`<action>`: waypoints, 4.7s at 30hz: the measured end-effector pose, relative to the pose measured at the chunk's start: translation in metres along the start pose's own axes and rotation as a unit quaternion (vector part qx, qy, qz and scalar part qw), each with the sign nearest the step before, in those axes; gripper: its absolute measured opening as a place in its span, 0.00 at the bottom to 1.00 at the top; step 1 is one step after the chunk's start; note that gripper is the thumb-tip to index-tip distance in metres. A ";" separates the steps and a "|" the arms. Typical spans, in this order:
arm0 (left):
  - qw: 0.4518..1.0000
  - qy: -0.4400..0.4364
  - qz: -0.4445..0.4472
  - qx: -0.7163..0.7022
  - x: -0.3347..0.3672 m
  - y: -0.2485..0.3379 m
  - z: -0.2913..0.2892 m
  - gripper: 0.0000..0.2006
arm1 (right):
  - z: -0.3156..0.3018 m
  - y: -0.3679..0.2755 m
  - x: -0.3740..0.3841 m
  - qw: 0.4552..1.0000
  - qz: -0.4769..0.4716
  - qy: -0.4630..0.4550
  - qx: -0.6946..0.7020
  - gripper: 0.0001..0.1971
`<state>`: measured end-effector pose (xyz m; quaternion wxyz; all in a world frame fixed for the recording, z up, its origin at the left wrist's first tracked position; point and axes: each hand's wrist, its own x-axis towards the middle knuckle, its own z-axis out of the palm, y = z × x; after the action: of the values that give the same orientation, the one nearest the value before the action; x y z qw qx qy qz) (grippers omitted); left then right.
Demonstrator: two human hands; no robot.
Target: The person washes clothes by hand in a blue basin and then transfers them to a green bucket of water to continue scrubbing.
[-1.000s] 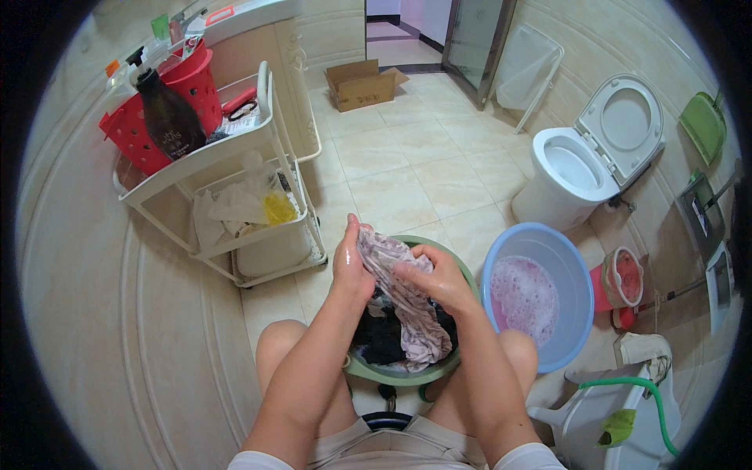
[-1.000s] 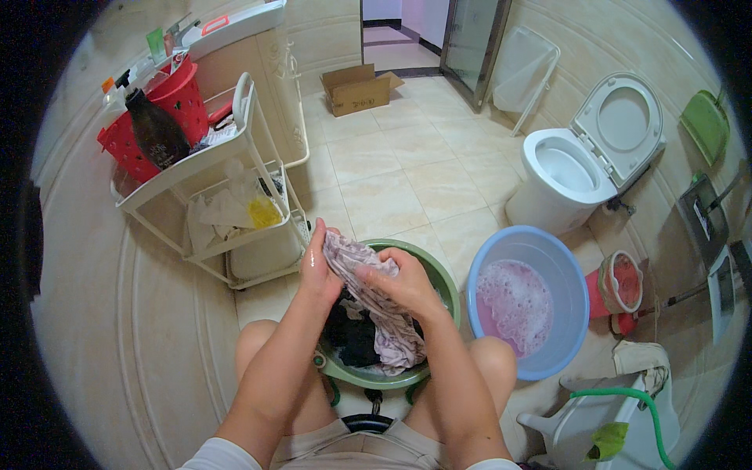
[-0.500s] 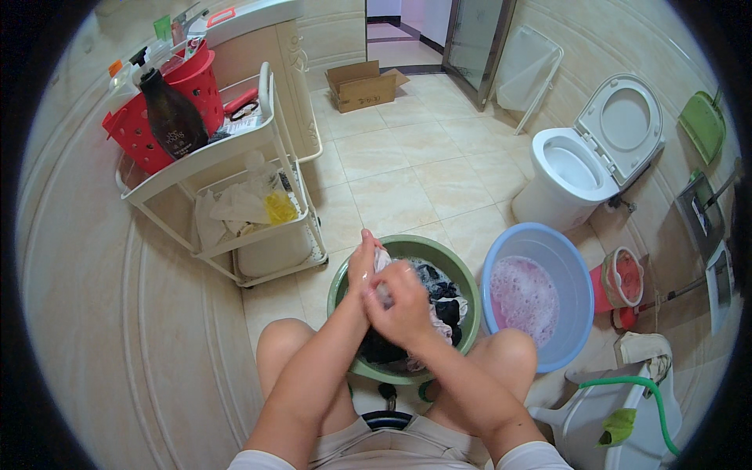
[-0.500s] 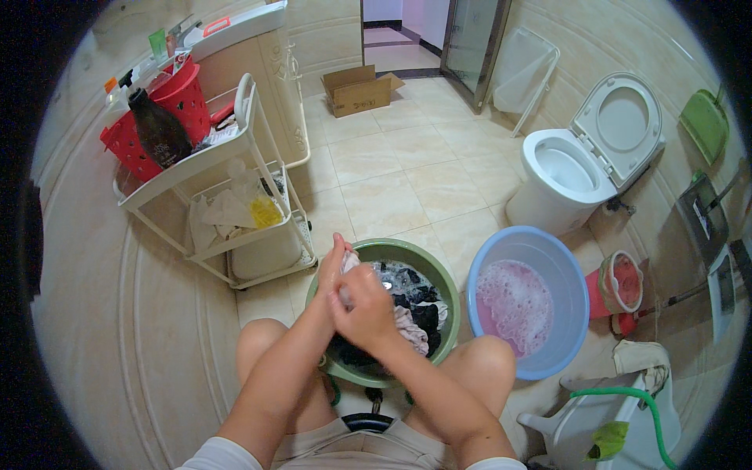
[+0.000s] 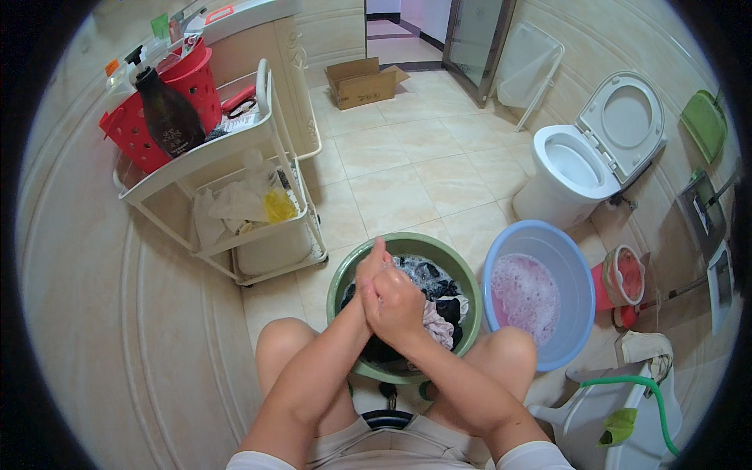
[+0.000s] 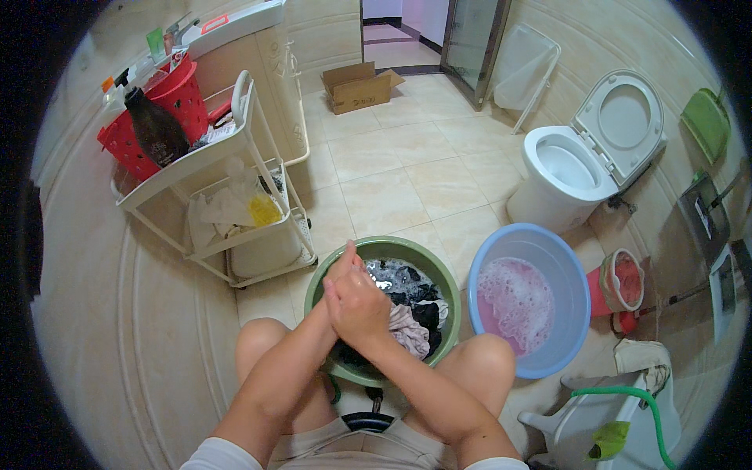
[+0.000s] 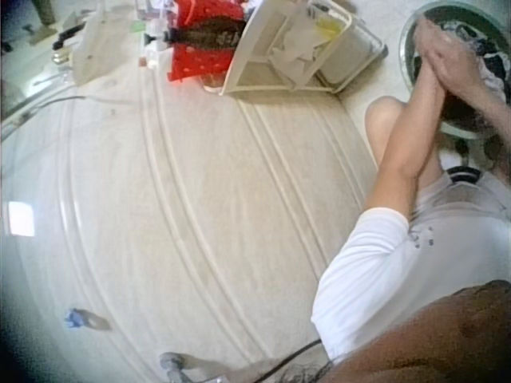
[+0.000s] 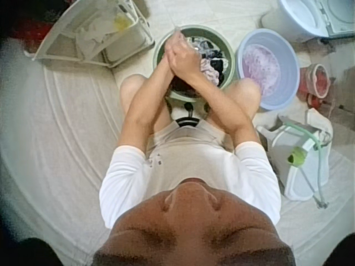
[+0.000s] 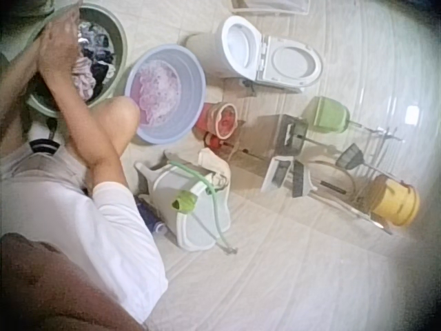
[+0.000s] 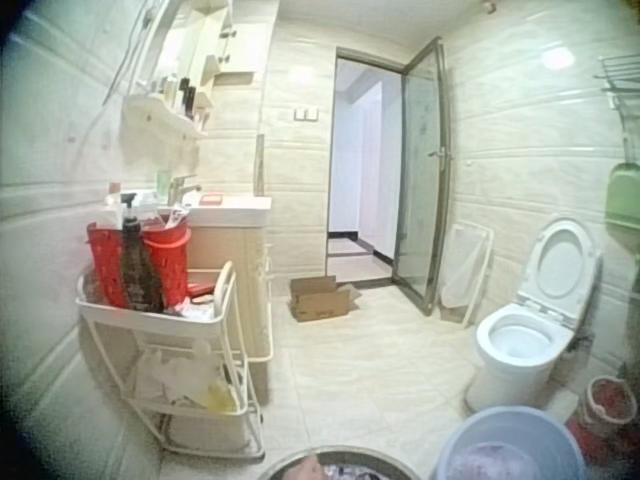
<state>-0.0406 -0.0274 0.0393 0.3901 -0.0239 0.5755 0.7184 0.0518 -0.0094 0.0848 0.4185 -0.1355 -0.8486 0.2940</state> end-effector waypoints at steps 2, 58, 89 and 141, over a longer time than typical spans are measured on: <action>0.997 -0.035 -0.028 -0.066 -0.019 -0.010 0.016 0.19 | 0.000 0.022 0.002 0.992 0.105 -0.031 -0.058 0.11; 0.955 -0.238 0.099 -0.144 -0.039 0.043 0.019 0.22 | -0.054 0.038 0.038 0.932 0.273 -0.131 0.198 0.22; 0.887 -0.224 0.289 0.282 -0.010 0.026 -0.035 0.25 | -0.103 -0.068 0.153 0.979 0.061 0.016 0.192 0.13; 0.648 -0.165 0.034 0.743 0.045 -0.086 -0.027 0.24 | 0.053 0.171 -0.040 0.935 0.115 -0.197 -0.272 0.10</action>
<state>-0.0329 -0.0232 -0.0611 0.3413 0.4120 0.8431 0.0549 0.0320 0.0861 -0.0705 0.1538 -0.2800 -0.9401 0.1189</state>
